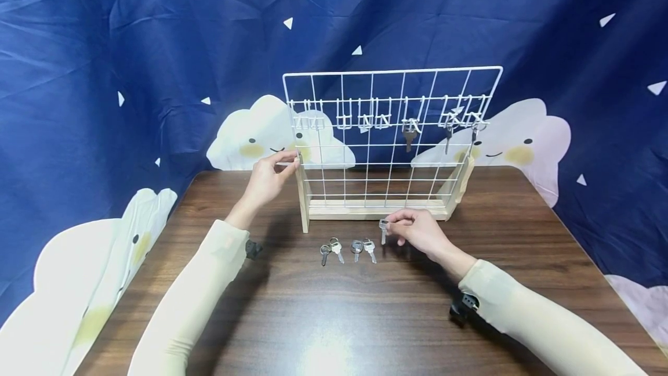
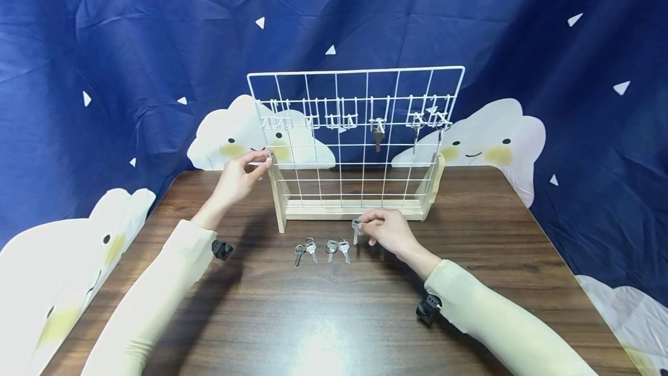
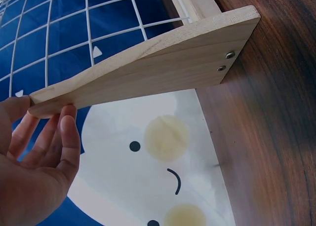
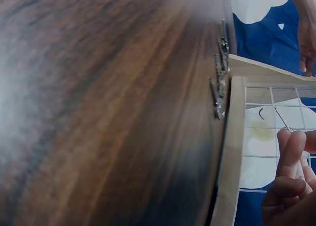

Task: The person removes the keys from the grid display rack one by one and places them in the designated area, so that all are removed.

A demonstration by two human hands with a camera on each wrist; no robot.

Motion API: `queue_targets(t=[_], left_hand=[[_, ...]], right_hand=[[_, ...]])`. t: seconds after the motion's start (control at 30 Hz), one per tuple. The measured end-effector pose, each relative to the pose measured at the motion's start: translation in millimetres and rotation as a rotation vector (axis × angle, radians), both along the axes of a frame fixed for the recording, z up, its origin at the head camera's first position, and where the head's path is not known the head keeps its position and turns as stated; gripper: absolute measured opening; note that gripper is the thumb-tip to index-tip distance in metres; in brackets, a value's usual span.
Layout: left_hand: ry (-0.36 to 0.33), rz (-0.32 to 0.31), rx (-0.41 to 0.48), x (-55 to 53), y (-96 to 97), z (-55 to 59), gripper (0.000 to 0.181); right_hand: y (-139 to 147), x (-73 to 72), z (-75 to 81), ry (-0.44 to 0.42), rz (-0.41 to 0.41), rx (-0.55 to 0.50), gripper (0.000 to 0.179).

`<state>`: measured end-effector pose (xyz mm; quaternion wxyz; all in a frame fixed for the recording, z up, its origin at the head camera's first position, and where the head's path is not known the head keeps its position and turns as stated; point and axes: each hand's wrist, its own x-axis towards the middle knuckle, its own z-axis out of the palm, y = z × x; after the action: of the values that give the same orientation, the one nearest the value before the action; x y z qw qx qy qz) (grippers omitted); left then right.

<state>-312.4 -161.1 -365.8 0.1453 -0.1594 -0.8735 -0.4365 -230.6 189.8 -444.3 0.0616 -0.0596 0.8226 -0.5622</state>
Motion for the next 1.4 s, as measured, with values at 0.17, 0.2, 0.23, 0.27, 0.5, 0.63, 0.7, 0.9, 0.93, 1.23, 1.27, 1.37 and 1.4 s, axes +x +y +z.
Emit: queue_targets(t=[0.17,0.2,0.23,0.27,0.5,0.63,0.7,0.9,0.93,1.23,1.27,1.37,1.4], left_hand=[[0.001,0.001,0.001,-0.5,0.3,0.7,0.031],[0.002,0.001,-0.002,-0.6,0.4,0.9,0.031],[0.002,0.001,-0.004,-0.5,0.4,1.1,0.031],[0.002,0.003,-0.006,-0.5,0.3,1.3,0.031],[-0.001,0.003,-0.010,-0.7,-0.1,1.0,0.032],[-0.008,0.005,-0.006,-0.1,0.4,0.9,0.031],[-0.011,0.005,-0.003,0.4,0.6,1.0,0.031],[-0.010,0.002,0.002,0.5,0.7,0.9,0.031],[-0.009,0.000,0.003,0.4,0.7,0.9,0.031],[-0.011,0.005,-0.010,0.5,0.8,1.5,0.032],[-0.010,0.005,-0.010,0.5,0.8,1.5,0.033],[-0.010,0.007,-0.012,0.3,0.9,1.5,0.033],[-0.011,0.007,-0.013,0.1,0.9,1.4,0.033]], right_hand=[[0.2,-0.5,-5.7,-0.024,-0.006,0.056,0.023],[0.2,-0.7,-6.8,-0.028,-0.005,0.068,0.022],[0.5,-0.9,-8.1,-0.034,-0.007,0.081,0.022],[0.8,-1.3,-9.6,-0.039,-0.005,0.095,0.021],[0.7,-2.3,-18.7,-0.073,0.017,0.133,0.019],[0.0,-2.3,-23.1,-0.076,0.027,0.161,0.017],[-0.2,-2.6,-25.3,-0.076,0.032,0.172,0.015],[0.9,-3.9,-28.2,-0.078,0.039,0.199,0.012],[1.2,-4.1,-28.6,-0.080,0.040,0.202,0.011],[2.9,-4.4,-28.7,-0.089,0.049,0.233,0.011],[2.8,-4.2,-28.1,-0.089,0.049,0.235,0.012],[2.2,-4.0,-25.5,-0.092,0.048,0.240,0.012],[2.1,-4.0,-24.8,-0.093,0.047,0.240,0.012]])
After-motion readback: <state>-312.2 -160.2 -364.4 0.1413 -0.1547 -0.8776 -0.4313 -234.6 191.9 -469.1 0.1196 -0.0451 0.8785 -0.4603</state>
